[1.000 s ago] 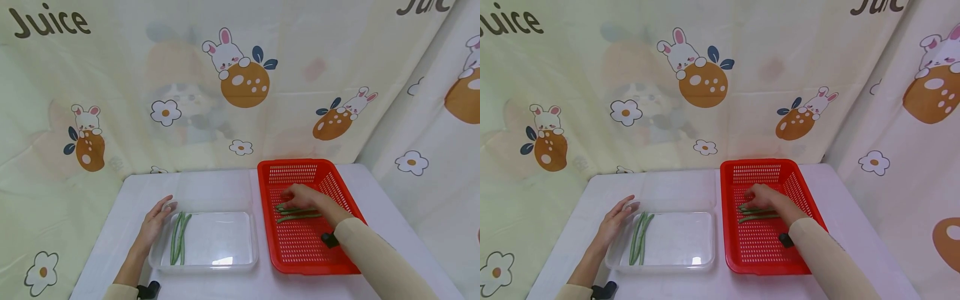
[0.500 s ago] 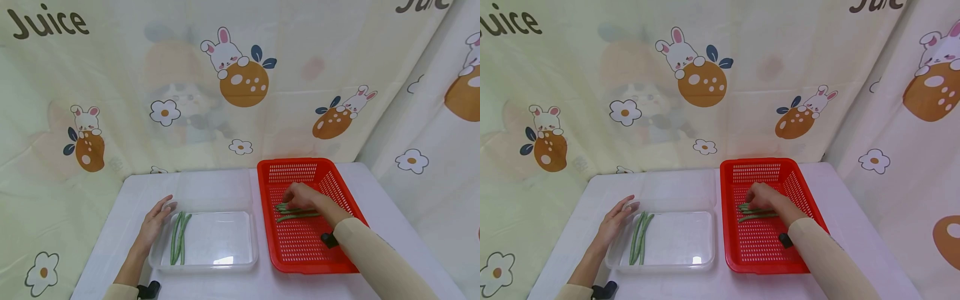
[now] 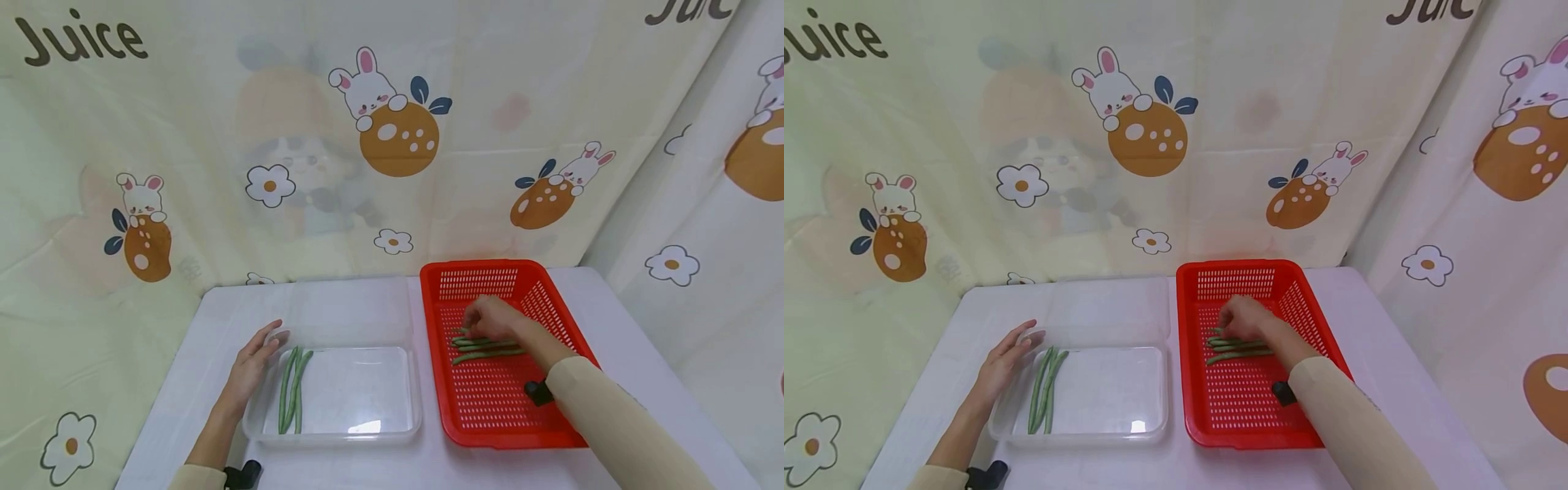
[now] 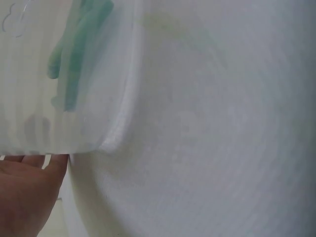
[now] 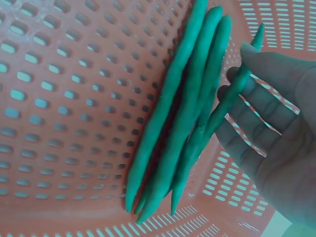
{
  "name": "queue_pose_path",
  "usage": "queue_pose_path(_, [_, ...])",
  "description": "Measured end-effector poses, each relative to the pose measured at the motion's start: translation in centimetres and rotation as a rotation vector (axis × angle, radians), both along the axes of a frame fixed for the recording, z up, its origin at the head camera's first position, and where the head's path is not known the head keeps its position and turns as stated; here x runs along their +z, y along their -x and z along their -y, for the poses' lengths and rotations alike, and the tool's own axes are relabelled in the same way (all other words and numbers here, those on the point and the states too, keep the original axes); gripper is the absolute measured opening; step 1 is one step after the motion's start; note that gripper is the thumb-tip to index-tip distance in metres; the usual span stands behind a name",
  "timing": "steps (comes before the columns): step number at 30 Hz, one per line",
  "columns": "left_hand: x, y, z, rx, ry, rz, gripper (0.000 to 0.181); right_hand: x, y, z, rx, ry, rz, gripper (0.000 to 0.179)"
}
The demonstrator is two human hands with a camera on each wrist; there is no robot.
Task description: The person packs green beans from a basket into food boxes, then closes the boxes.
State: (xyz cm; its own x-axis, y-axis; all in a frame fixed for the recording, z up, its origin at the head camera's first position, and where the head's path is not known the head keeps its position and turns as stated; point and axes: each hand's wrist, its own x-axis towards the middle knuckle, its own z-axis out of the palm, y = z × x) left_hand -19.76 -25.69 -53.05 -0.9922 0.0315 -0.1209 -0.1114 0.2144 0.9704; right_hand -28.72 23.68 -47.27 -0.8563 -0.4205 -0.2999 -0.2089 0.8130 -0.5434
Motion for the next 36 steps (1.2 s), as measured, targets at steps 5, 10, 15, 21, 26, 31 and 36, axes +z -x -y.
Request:
queue_pose_path(5, [-0.1,-0.1,0.1,0.000,0.013,0.005,0.050,0.3,0.2,0.0,-0.049,0.070,-0.025,0.012])
queue_pose_path(10, [-0.2,-0.1,0.2,-0.002,0.018,0.003,0.050,0.2,0.5,0.2,-0.140,0.148,-0.075,0.019])
queue_pose_path(15, [-0.2,-0.2,0.1,0.001,0.018,0.004,0.050,0.5,0.6,0.8,-0.165,0.234,-0.206,0.030])
queue_pose_path(21, [-0.1,-0.2,0.1,0.003,0.010,0.004,0.050,1.3,0.8,1.5,-0.151,0.298,-0.385,0.035])
queue_pose_path(26, [0.0,-0.2,0.1,0.000,0.008,0.000,0.050,1.9,0.7,2.1,-0.132,0.341,-0.424,0.035])
queue_pose_path(31, [0.0,-0.1,0.0,0.000,-0.002,-0.011,0.050,2.2,0.6,2.5,-0.130,0.334,-0.420,0.035])
queue_pose_path(36, [0.0,-0.1,0.0,-0.001,-0.005,-0.014,0.050,2.8,0.7,2.9,-0.130,0.332,-0.433,0.036])
